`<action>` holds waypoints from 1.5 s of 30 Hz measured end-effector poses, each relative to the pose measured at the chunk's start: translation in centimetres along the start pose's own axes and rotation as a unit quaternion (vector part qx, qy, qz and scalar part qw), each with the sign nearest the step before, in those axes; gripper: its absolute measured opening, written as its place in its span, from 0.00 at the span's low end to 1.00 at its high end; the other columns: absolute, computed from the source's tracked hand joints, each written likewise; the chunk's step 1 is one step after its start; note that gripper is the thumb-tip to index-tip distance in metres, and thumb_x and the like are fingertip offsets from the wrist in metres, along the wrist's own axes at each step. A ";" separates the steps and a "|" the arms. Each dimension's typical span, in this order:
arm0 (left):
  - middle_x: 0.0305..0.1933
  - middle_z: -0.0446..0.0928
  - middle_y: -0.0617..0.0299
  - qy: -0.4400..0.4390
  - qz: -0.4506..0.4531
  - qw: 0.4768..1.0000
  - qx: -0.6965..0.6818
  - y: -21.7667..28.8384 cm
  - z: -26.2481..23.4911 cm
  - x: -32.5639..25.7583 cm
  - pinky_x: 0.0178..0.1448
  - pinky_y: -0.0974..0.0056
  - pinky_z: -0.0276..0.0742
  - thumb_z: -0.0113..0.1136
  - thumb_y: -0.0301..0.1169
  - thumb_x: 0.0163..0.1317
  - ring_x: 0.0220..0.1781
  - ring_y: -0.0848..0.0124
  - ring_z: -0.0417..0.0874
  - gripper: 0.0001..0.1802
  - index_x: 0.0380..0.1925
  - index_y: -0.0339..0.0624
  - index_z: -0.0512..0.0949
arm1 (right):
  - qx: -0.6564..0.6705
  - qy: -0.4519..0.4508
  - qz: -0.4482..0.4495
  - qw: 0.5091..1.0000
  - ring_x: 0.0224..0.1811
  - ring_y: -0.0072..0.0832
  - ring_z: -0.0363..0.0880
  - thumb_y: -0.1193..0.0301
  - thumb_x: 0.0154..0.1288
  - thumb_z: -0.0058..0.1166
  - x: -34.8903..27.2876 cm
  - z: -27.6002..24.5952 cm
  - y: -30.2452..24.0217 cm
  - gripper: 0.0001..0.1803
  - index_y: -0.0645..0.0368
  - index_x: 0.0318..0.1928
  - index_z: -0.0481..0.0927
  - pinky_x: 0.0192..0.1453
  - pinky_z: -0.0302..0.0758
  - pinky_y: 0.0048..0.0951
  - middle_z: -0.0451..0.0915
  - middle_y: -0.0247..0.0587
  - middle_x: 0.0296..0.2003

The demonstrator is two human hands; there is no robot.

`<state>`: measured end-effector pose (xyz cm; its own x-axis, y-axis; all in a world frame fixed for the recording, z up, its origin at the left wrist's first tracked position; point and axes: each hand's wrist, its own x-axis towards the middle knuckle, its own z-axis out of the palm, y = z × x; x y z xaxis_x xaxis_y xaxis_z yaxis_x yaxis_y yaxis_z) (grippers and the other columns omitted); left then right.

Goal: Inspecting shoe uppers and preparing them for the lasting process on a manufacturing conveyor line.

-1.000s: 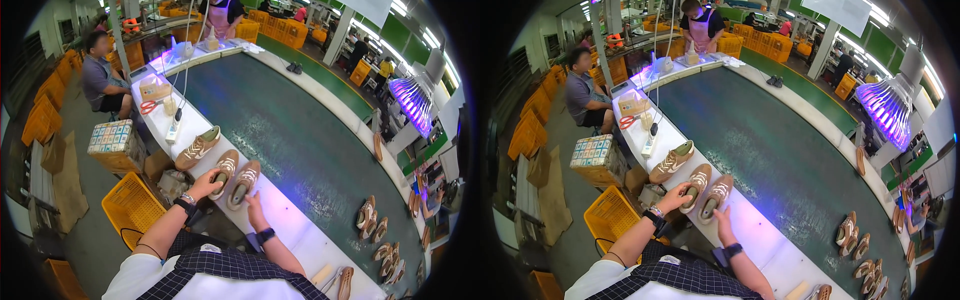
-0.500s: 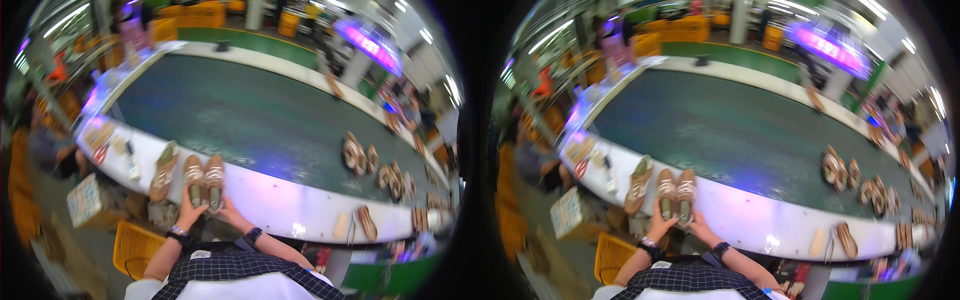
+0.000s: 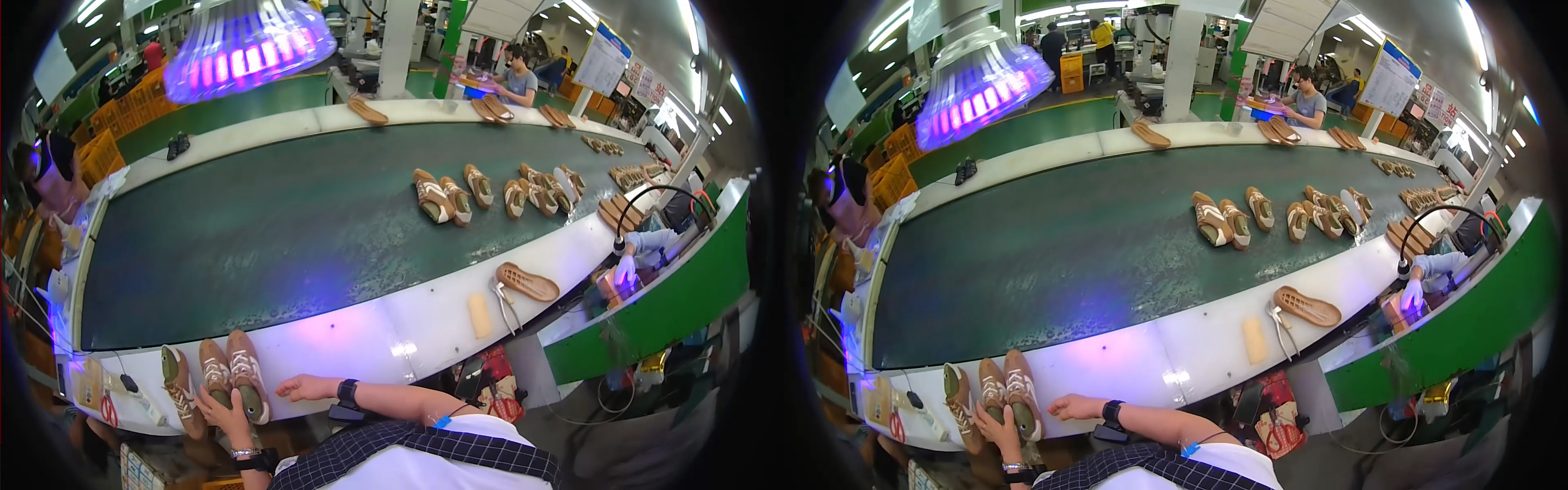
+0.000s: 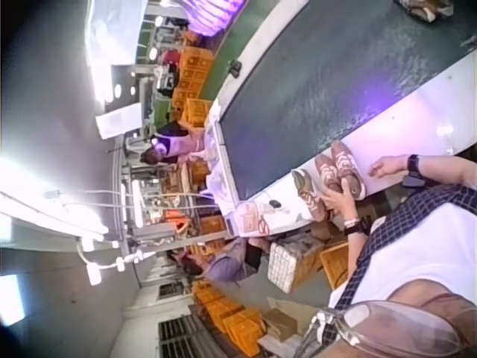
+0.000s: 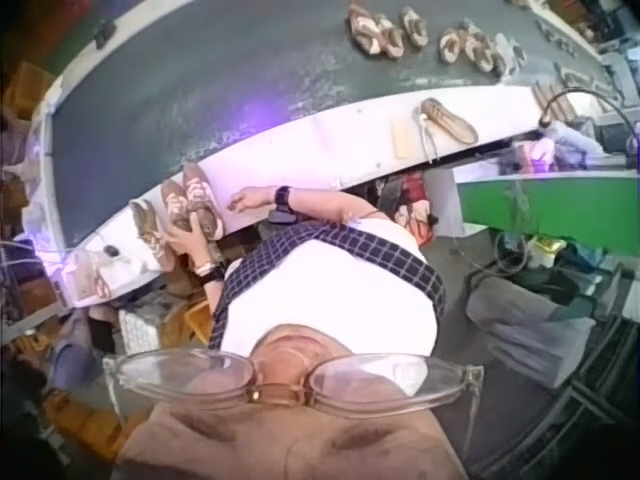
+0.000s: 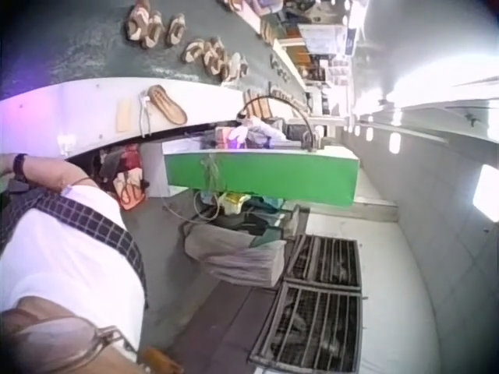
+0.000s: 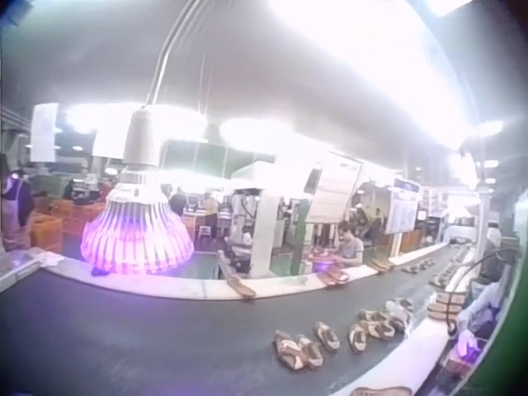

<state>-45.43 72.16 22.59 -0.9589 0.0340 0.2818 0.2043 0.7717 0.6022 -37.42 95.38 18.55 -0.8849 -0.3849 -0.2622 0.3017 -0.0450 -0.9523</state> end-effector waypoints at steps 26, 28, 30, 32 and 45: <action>0.73 0.46 0.44 -0.068 -0.102 0.939 0.322 7.2 1.9 -2.0 0.71 0.41 0.42 0.45 0.71 0.51 0.72 0.45 0.50 0.50 0.70 0.59 0.54 | -0.495 0.616 0.319 0.522 0.70 0.51 0.49 0.59 0.43 0.69 -22.4 -53.2 -4.7 0.55 0.52 0.69 0.51 0.67 0.54 0.55 0.47 0.51 0.70; 0.73 0.43 0.43 -0.086 -0.124 0.926 0.346 7.9 2.0 -2.2 0.72 0.39 0.37 0.46 0.67 0.55 0.74 0.46 0.45 0.47 0.70 0.55 0.53 | -0.502 0.625 0.287 0.524 0.69 0.54 0.51 0.66 0.46 0.65 -22.4 -52.7 -5.1 0.49 0.51 0.69 0.54 0.66 0.55 0.56 0.48 0.53 0.70; 0.74 0.42 0.44 -0.084 -0.101 0.927 0.352 8.0 2.2 -2.3 0.72 0.38 0.36 0.47 0.63 0.56 0.74 0.46 0.44 0.46 0.70 0.53 0.53 | -0.519 0.639 0.272 0.498 0.68 0.54 0.53 0.67 0.46 0.65 -22.0 -52.9 -4.9 0.49 0.50 0.69 0.54 0.64 0.58 0.53 0.47 0.53 0.70; 0.74 0.42 0.44 -0.104 -0.103 0.918 0.368 9.4 2.1 -2.0 0.73 0.40 0.36 0.48 0.56 0.59 0.75 0.45 0.42 0.42 0.70 0.47 0.54 | -0.538 0.645 0.270 0.470 0.63 0.51 0.59 0.65 0.40 0.69 -21.7 -53.3 -4.7 0.53 0.48 0.68 0.56 0.59 0.63 0.50 0.50 0.55 0.68; 0.52 0.68 0.41 -0.076 -0.062 0.994 0.040 8.8 2.1 -3.1 0.63 0.53 0.63 0.71 0.38 0.34 0.57 0.46 0.67 0.48 0.57 0.29 0.61 | 0.340 0.464 -0.098 0.812 0.43 0.38 0.79 0.61 0.55 0.54 -23.3 -45.3 -2.6 0.24 0.58 0.51 0.73 0.49 0.77 0.42 0.79 0.42 0.42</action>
<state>-41.10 80.19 25.46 -0.9957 0.0260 0.0884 0.0715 0.8236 0.5627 -33.68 146.25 20.11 -0.7312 0.5362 -0.4217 -0.0291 -0.6421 -0.7661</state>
